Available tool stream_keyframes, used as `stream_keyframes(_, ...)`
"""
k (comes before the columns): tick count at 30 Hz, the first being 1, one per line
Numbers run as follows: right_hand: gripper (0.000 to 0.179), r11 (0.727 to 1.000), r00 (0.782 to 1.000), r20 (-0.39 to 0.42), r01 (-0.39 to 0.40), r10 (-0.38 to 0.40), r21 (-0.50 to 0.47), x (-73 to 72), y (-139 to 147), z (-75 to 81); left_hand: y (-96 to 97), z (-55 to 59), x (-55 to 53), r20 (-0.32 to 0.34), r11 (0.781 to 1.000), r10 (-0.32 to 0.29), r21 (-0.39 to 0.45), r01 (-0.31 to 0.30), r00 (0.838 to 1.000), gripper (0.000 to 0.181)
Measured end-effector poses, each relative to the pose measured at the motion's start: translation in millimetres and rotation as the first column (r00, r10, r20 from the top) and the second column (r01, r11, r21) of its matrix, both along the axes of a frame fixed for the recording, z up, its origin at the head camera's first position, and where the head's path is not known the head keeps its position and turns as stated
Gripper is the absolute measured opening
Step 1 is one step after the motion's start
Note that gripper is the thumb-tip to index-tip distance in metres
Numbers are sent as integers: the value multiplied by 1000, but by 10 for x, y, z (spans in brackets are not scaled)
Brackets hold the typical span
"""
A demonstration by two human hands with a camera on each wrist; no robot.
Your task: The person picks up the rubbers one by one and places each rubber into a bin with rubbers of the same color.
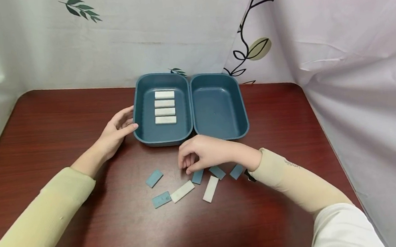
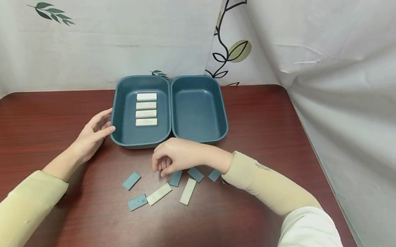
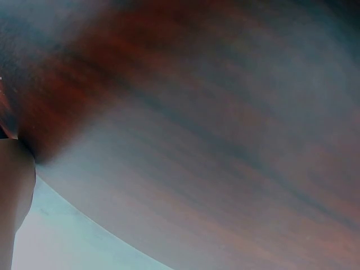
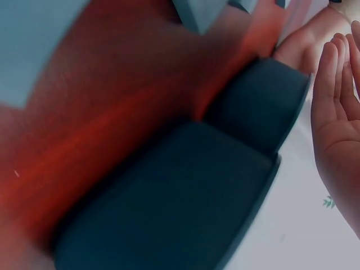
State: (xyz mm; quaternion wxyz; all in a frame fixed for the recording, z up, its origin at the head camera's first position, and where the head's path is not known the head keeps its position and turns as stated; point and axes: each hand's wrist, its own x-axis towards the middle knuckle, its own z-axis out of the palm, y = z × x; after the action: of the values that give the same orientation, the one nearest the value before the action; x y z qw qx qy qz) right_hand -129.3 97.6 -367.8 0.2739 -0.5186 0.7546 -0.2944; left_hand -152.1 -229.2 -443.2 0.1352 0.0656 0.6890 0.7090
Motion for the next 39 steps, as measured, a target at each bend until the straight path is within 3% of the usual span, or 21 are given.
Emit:
stream_keyframes(19, 21, 989, 996, 37, -82, 78, 121, 137, -78, -295, 6, 22, 10, 5, 1000, 4, -5, -4, 1000, 63)
stream_keyframes(39, 28, 977, 995, 6, -103, 104, 186, 174, -121, -410, -2, 7, 7, 1, 1000, 0, 2, 0, 1000, 63)
